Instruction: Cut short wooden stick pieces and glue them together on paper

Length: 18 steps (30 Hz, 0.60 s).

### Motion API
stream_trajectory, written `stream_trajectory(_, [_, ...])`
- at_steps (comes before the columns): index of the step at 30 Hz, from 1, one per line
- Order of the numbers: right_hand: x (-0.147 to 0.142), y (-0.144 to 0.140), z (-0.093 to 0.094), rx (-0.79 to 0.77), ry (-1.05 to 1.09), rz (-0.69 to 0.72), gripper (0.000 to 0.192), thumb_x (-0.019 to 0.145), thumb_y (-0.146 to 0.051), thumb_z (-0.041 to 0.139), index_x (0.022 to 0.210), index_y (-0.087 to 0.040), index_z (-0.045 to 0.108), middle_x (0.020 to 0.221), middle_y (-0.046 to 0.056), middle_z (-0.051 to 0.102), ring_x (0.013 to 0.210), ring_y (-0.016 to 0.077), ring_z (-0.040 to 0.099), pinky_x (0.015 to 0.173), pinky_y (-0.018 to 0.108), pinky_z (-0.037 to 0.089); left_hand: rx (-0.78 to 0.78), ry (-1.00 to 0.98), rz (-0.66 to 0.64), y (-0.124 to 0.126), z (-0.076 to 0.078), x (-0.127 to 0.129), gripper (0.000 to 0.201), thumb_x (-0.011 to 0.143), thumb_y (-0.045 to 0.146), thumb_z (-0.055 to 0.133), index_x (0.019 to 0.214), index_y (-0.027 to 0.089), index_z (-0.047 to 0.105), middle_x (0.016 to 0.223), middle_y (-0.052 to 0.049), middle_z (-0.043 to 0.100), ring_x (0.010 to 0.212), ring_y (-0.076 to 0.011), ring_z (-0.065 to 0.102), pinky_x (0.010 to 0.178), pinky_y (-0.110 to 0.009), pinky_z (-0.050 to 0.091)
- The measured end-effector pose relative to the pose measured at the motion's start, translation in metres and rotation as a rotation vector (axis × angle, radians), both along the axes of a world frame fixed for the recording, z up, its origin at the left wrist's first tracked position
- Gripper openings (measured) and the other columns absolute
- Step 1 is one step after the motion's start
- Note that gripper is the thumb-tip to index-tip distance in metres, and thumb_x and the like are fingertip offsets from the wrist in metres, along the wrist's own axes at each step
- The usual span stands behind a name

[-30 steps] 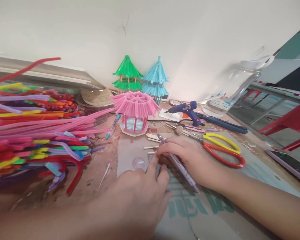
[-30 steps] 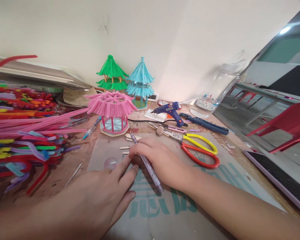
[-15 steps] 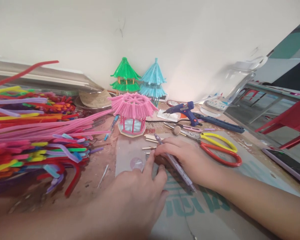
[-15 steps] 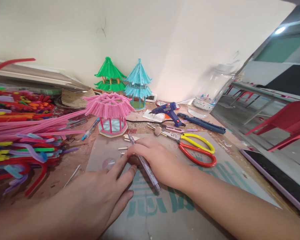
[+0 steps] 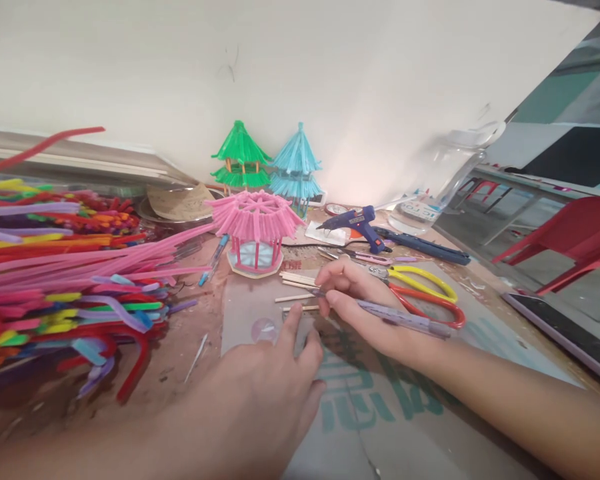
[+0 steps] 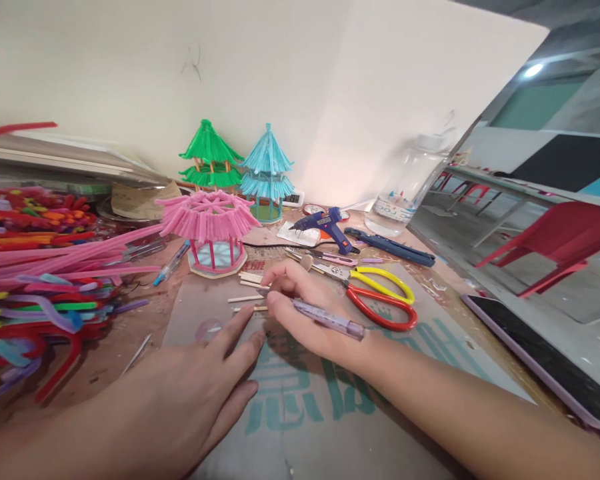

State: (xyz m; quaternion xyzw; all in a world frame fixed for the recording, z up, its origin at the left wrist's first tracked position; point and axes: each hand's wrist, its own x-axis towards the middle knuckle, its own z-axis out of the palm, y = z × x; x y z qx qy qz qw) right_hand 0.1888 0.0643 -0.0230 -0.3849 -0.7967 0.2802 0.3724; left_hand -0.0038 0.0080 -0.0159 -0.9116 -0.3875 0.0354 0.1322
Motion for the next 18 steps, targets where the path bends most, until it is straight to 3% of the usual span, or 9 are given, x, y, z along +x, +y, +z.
stream_trajectory(2, [-0.002, 0.002, -0.002, -0.051, 0.065, 0.01, 0.007, 0.091, -0.028, 0.051, 0.089, -0.022, 0.049, 0.067, -0.005, 0.055, 0.055, 0.0101, 0.048, 0.052, 0.021, 0.039, 0.01, 0.008, -0.008, 0.0, -0.001, 0.0, 0.047, 0.094, 0.035, 0.049, 0.136, 0.014, 0.056, 0.14, -0.026, 0.052, 0.083, -0.0246, 0.071, 0.045, -0.025, 0.047])
stream_trajectory(4, [-0.003, 0.004, -0.004, -0.055, 0.061, -0.007, 0.014, 0.088, -0.03, 0.056, 0.082, -0.022, 0.047, 0.065, -0.005, 0.052, 0.054, 0.0093, 0.045, 0.05, 0.02, 0.036, 0.017, 0.01, -0.021, 0.001, -0.001, 0.0, 0.047, 0.094, 0.035, 0.048, 0.135, 0.014, 0.057, 0.14, -0.026, 0.052, 0.083, -0.0249, 0.071, 0.044, -0.026, 0.047])
stream_trajectory(8, [0.0, 0.007, -0.009, -0.06, -0.02, -0.052, 0.018, 0.087, -0.032, 0.06, 0.078, -0.022, 0.047, 0.061, -0.006, 0.051, 0.052, 0.0093, 0.043, 0.048, 0.02, 0.033, 0.022, 0.023, -0.015, 0.001, 0.0, 0.001, 0.047, 0.094, 0.034, 0.048, 0.135, 0.013, 0.056, 0.141, -0.027, 0.051, 0.086, -0.0282, 0.071, 0.046, -0.028, 0.05])
stream_trajectory(13, [0.001, 0.009, -0.012, -0.05, -0.032, -0.063, 0.027, 0.087, -0.037, 0.061, 0.07, -0.022, 0.046, 0.059, -0.005, 0.052, 0.053, 0.0104, 0.045, 0.048, 0.021, 0.032, -0.039, 0.032, 0.013, 0.0, 0.004, 0.003, 0.047, 0.096, 0.035, 0.045, 0.139, 0.018, 0.054, 0.144, -0.026, 0.049, 0.068, -0.0231, 0.072, 0.044, -0.029, 0.051])
stream_trajectory(18, [-0.003, 0.007, -0.008, -0.046, -0.051, -0.044, 0.028, 0.088, -0.037, 0.06, 0.069, -0.022, 0.045, 0.06, -0.004, 0.054, 0.055, 0.0108, 0.048, 0.05, 0.021, 0.033, -0.022, -0.005, -0.018, 0.001, 0.003, 0.002, 0.046, 0.096, 0.034, 0.047, 0.138, 0.018, 0.055, 0.144, -0.026, 0.049, 0.082, -0.0264, 0.072, 0.044, -0.026, 0.049])
